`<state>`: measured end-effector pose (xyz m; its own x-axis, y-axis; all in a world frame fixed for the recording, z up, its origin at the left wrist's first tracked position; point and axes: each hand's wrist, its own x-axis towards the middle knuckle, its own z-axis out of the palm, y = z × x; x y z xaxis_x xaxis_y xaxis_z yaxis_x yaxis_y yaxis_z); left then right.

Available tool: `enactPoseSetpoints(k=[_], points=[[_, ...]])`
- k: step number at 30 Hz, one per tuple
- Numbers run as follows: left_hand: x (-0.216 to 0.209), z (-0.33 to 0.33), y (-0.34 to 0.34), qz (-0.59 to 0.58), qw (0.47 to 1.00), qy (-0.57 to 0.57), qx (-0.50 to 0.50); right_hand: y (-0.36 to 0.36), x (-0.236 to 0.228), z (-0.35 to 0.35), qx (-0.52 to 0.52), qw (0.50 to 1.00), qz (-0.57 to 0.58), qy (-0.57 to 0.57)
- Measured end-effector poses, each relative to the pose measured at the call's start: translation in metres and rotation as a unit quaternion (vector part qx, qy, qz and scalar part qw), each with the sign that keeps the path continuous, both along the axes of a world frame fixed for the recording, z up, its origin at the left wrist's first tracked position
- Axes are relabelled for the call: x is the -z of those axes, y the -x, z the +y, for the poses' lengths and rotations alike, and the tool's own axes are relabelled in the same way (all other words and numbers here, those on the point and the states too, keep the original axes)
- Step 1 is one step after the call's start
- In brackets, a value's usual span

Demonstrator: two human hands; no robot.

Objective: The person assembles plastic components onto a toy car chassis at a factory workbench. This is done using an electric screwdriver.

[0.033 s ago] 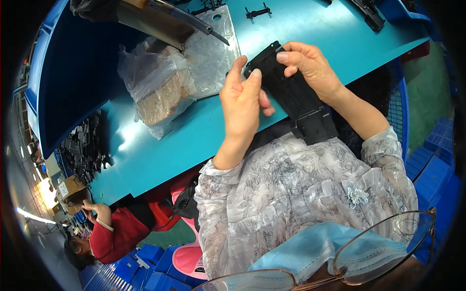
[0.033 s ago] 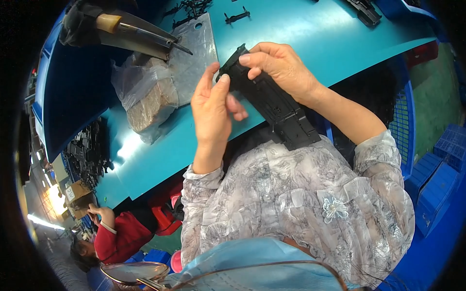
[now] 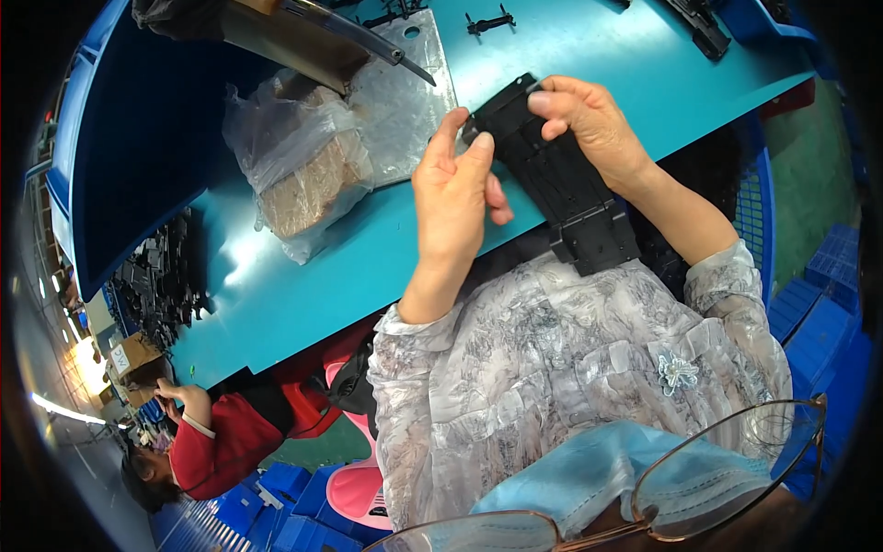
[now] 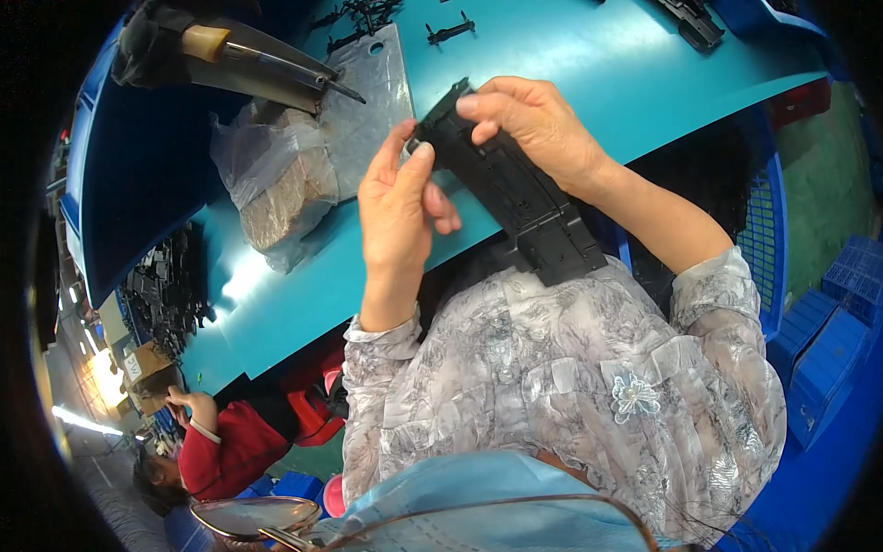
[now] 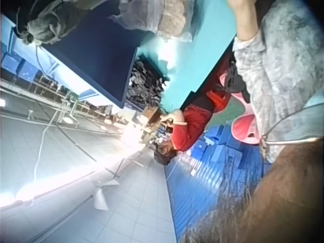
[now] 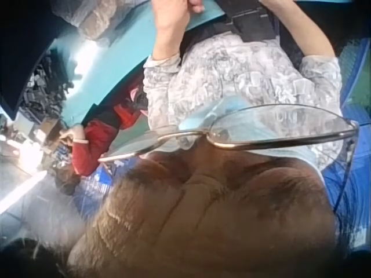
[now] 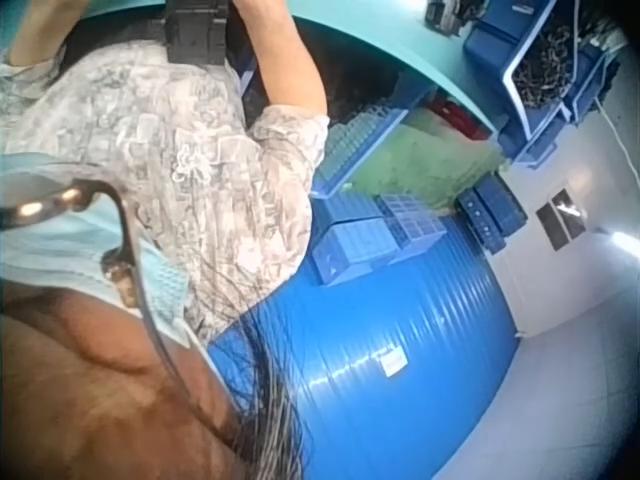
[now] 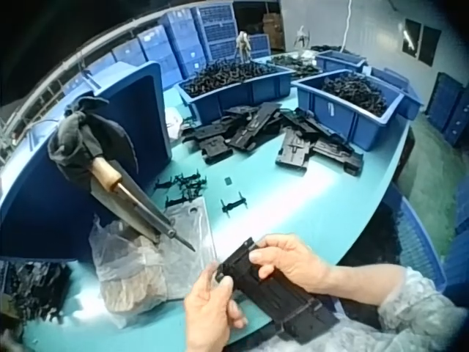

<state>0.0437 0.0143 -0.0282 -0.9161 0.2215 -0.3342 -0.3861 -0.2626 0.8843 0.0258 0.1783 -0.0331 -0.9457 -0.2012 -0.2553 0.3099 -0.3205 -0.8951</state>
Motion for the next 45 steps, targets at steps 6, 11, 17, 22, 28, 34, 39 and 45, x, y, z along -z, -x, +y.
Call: enactPoseSetpoints(k=[6, 11, 17, 22, 28, 34, 39, 45], points=[[0.005, -0.013, 0.003, -0.031, 0.998, -0.046, 0.018, 0.005, -0.002, -0.008, 0.000, 0.996, -0.039, 0.077], [-0.001, -0.016, 0.002, -0.006, 0.995, -0.095, -0.030, 0.007, -0.008, -0.019, -0.013, 0.990, -0.035, 0.133], [-0.007, -0.029, 0.007, -0.035, 0.988, -0.134, -0.073, 0.017, -0.004, -0.016, -0.054, 0.996, -0.045, 0.058], [-0.009, -0.033, 0.009, -0.058, 0.978, -0.183, -0.076, 0.019, -0.008, -0.016, -0.070, 0.994, -0.021, 0.076], [-0.006, -0.039, 0.011, -0.068, 0.970, -0.207, -0.111, 0.023, -0.009, -0.021, -0.075, 0.993, -0.008, 0.092], [-0.016, -0.041, 0.010, -0.062, 0.965, -0.222, -0.122, 0.026, -0.019, -0.027, -0.086, 0.991, 0.001, 0.099], [-0.022, -0.043, 0.010, -0.057, 0.963, -0.228, -0.132, 0.028, -0.023, -0.031, -0.089, 0.991, 0.010, 0.103], [-0.027, -0.043, 0.010, -0.050, 0.959, -0.236, -0.145, 0.030, -0.027, -0.033, -0.106, 0.988, 0.005, 0.111]])
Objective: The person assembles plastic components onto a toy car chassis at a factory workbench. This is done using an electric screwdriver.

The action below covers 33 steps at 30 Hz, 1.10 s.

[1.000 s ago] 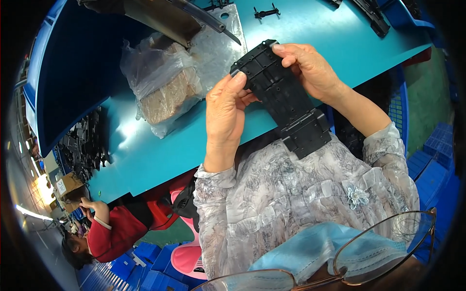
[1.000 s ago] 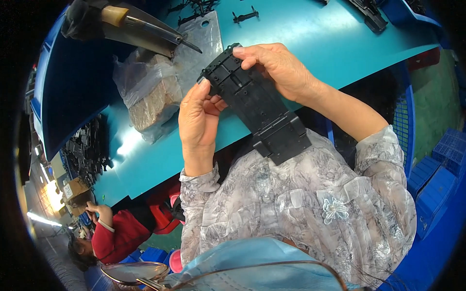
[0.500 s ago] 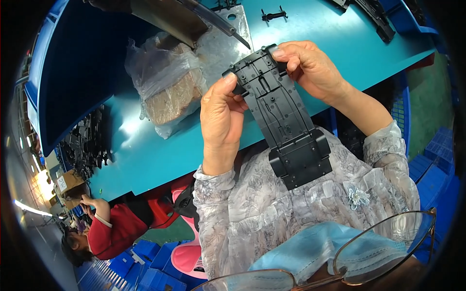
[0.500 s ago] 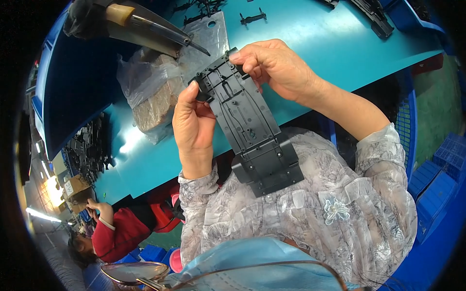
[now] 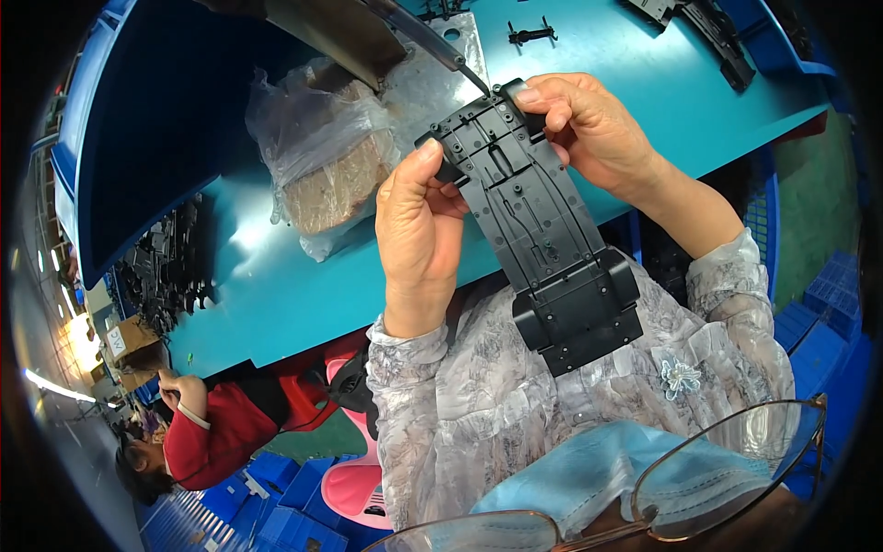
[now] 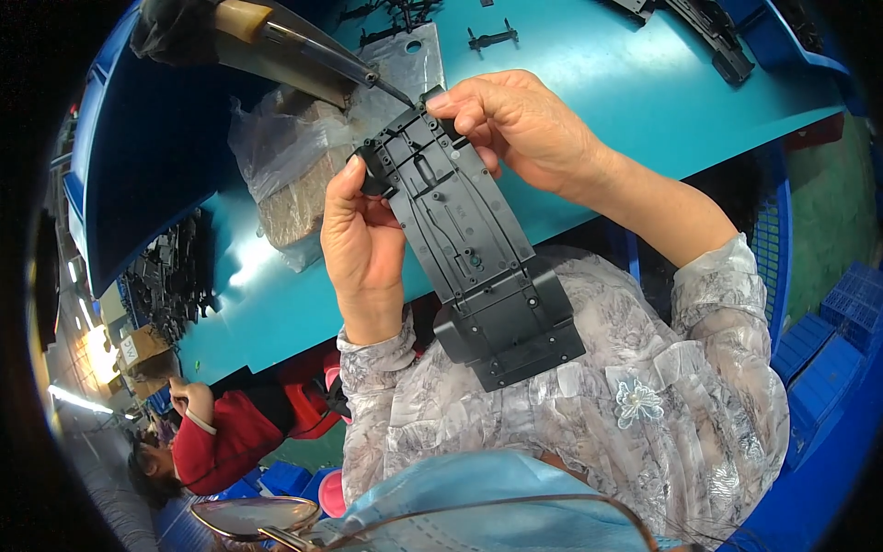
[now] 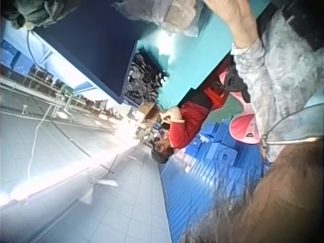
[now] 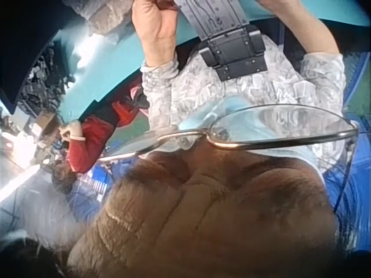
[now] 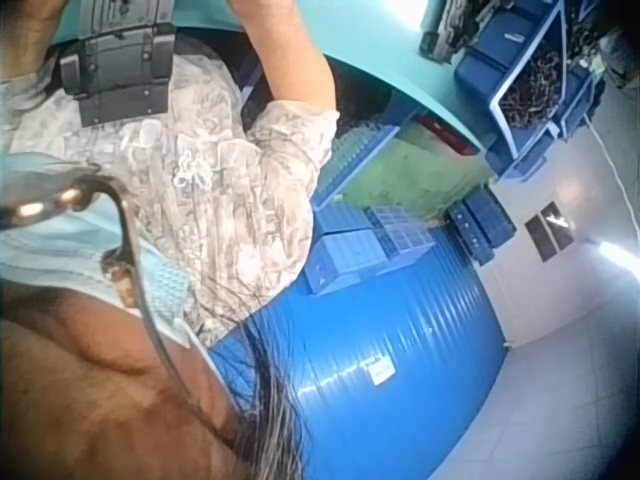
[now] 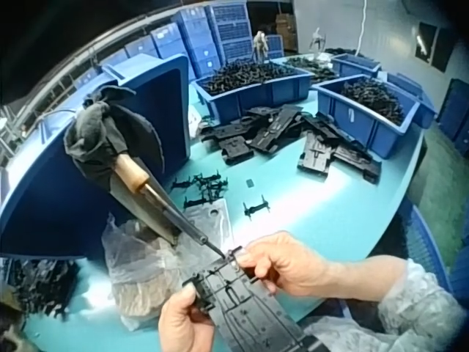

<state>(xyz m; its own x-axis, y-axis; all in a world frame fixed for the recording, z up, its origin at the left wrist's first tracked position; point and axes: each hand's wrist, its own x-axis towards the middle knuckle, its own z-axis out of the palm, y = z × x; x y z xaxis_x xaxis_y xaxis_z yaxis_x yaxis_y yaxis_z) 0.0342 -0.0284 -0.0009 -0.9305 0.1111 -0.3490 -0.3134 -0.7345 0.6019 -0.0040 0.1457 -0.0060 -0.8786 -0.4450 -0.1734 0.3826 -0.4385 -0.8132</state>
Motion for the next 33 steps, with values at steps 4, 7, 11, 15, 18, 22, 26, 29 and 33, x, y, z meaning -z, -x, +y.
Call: enactPoseSetpoints(k=[4, 7, 11, 15, 18, 22, 26, 29, 33], points=[[-0.0007, -0.0010, 0.0001, 0.004, 1.000, -0.008, -0.004, 0.0005, -0.0015, -0.0016, -0.003, 1.000, 0.007, -0.003], [-0.0027, -0.0016, -0.0004, -0.007, 1.000, -0.010, -0.012, 0.0004, -0.0033, -0.0034, 0.004, 1.000, 0.003, -0.006], [0.0000, -0.0022, 0.0011, 0.008, 1.000, -0.022, -0.007, 0.0027, 0.0023, -0.0032, 0.005, 1.000, 0.007, -0.014], [-0.0013, -0.0037, 0.0005, 0.000, 1.000, -0.018, -0.006, 0.0019, -0.0016, -0.0047, 0.004, 1.000, 0.008, -0.001], [-0.0010, -0.0035, 0.0004, -0.004, 1.000, -0.020, -0.007, 0.0025, -0.0003, -0.0044, 0.001, 1.000, 0.010, -0.007], [-0.0018, -0.0044, 0.0001, 0.009, 1.000, -0.020, 0.004, 0.0029, 0.0031, -0.0043, 0.005, 1.000, 0.009, 0.000], [-0.0020, -0.0033, 0.0004, 0.009, 1.000, -0.018, 0.003, 0.0021, 0.0038, -0.0024, 0.000, 1.000, 0.009, 0.013], [-0.0028, -0.0031, -0.0001, 0.007, 1.000, -0.018, 0.003, 0.0015, 0.0024, -0.0041, 0.007, 1.000, 0.001, 0.011], [-0.0036, -0.0024, -0.0005, 0.010, 1.000, -0.015, 0.003, 0.0010, 0.0006, -0.0036, 0.005, 1.000, 0.006, 0.012]])
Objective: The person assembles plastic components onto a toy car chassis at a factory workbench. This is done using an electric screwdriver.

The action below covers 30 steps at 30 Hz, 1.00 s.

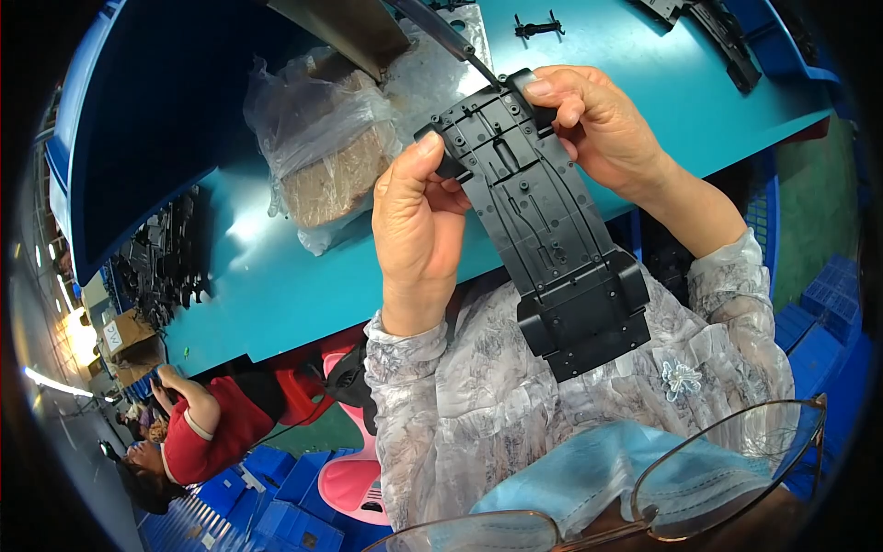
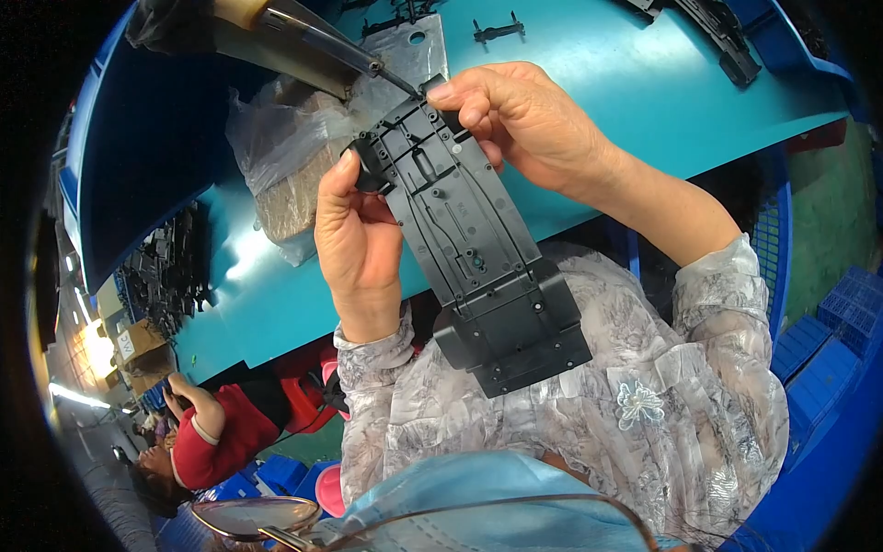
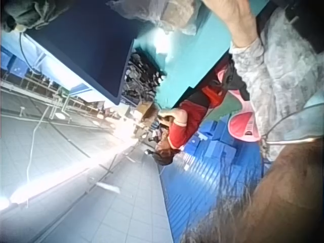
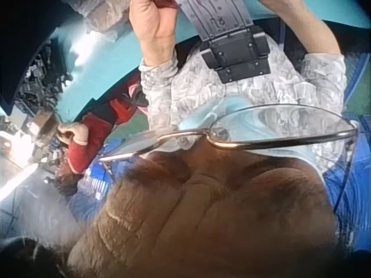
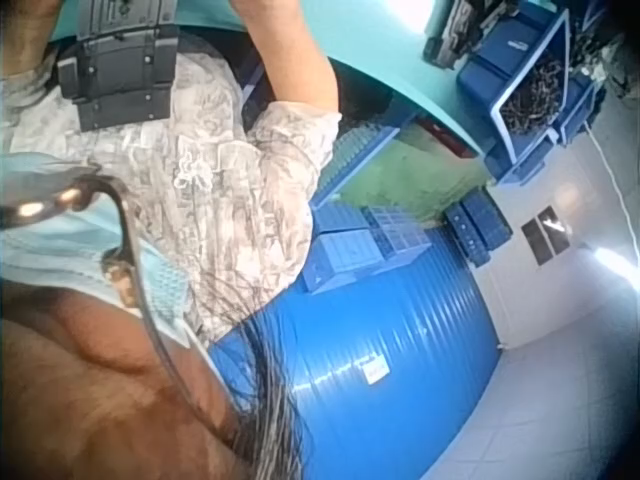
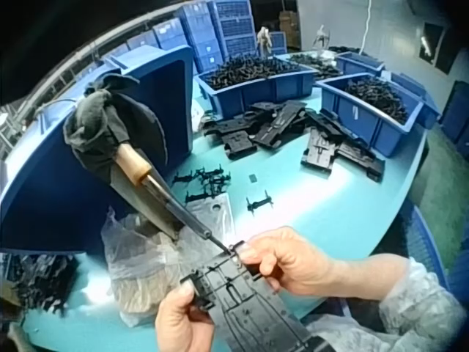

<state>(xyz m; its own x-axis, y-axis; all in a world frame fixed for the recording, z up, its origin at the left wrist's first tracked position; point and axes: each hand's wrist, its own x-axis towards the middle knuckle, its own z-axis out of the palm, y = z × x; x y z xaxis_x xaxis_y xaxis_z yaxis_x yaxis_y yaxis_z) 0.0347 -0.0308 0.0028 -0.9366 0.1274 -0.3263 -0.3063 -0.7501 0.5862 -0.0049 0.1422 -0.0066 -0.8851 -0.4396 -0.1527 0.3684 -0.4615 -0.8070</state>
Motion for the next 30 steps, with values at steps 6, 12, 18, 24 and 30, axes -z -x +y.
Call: enactPoseSetpoints(k=[6, 12, 18, 24, 30], points=[[-0.0012, 0.0004, 0.0004, 0.000, 1.000, -0.004, 0.000, -0.0001, 0.0008, 0.0015, -0.004, 1.000, 0.002, 0.004], [0.0000, 0.0002, -0.0001, -0.008, 1.000, -0.016, -0.013, 0.0001, 0.0015, 0.0003, -0.009, 1.000, 0.008, 0.008], [0.0013, -0.0001, 0.0012, -0.006, 1.000, -0.013, -0.013, 0.0002, 0.0023, 0.0001, 0.000, 1.000, 0.006, 0.008], [0.0013, -0.0011, 0.0008, -0.004, 1.000, -0.016, -0.012, 0.0003, 0.0012, -0.0007, -0.001, 1.000, 0.004, 0.004], [0.0034, -0.0020, 0.0014, 0.002, 1.000, -0.020, -0.014, 0.0001, 0.0006, -0.0011, 0.000, 1.000, 0.007, -0.004]])
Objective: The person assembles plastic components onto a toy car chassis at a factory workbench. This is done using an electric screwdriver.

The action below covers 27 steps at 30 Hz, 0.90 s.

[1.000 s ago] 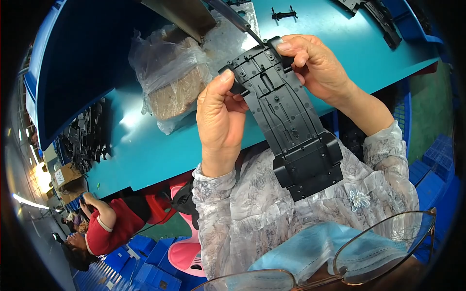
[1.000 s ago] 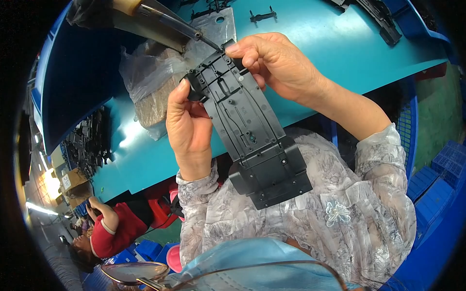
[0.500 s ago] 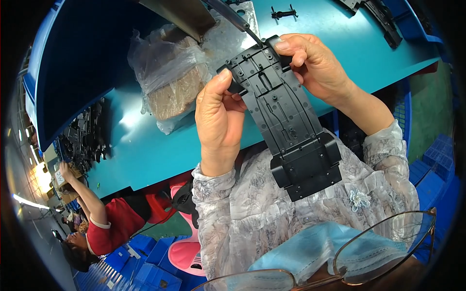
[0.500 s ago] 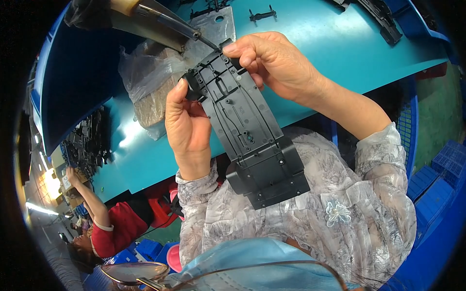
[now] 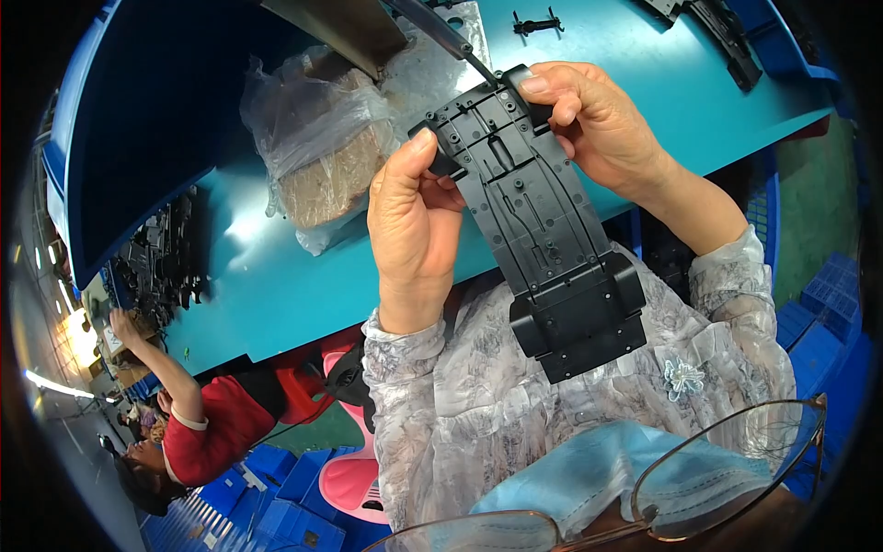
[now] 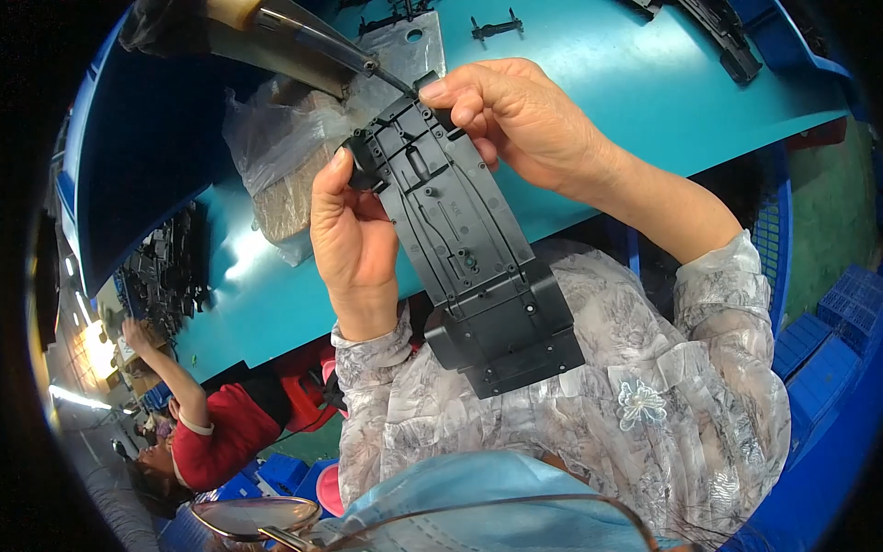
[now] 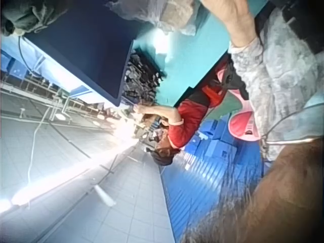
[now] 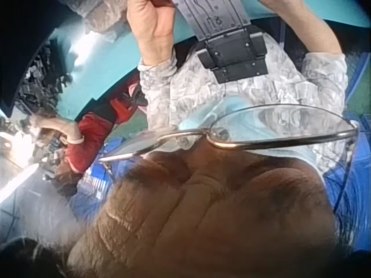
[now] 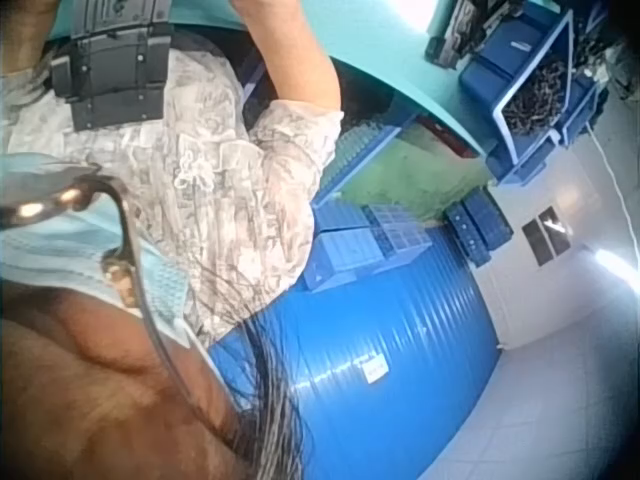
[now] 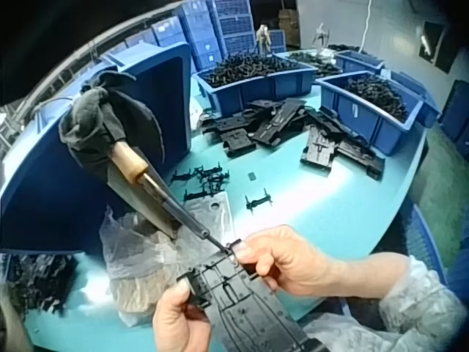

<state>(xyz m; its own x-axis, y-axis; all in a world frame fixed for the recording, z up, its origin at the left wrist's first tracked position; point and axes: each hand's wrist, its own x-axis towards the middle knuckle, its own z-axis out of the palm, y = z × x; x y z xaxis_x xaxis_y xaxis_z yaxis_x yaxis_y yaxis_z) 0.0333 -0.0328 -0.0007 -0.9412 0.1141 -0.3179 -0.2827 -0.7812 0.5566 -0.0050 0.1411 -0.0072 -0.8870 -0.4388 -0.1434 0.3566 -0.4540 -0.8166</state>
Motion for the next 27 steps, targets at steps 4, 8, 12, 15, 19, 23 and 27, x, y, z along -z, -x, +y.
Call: enactPoseSetpoints(k=[4, 8, 12, 15, 19, 23, 27], points=[[-0.0013, 0.0000, -0.0008, -0.003, 1.000, 0.004, -0.002, -0.0011, -0.0024, 0.0001, -0.001, 1.000, -0.005, 0.011], [-0.0030, 0.0010, -0.0006, -0.005, 1.000, 0.005, -0.001, -0.0018, -0.0045, 0.0001, -0.005, 1.000, -0.008, 0.016], [-0.0045, 0.0008, -0.0009, 0.005, 1.000, 0.008, 0.008, -0.0022, -0.0033, 0.0009, -0.002, 1.000, -0.004, 0.009], [-0.0057, 0.0010, -0.0007, 0.010, 1.000, 0.012, 0.013, -0.0032, -0.0035, 0.0012, 0.004, 1.000, 0.000, 0.007], [-0.0063, 0.0009, -0.0020, 0.005, 0.999, 0.036, 0.001, -0.0042, -0.0061, 0.0013, 0.002, 1.000, 0.000, 0.003], [-0.0063, 0.0003, -0.0027, 0.009, 0.999, 0.034, 0.008, -0.0038, -0.0042, 0.0022, -0.003, 1.000, 0.000, 0.007], [-0.0051, -0.0007, -0.0026, 0.027, 0.999, 0.027, 0.022, -0.0035, -0.0052, 0.0026, -0.011, 1.000, 0.003, 0.014]])
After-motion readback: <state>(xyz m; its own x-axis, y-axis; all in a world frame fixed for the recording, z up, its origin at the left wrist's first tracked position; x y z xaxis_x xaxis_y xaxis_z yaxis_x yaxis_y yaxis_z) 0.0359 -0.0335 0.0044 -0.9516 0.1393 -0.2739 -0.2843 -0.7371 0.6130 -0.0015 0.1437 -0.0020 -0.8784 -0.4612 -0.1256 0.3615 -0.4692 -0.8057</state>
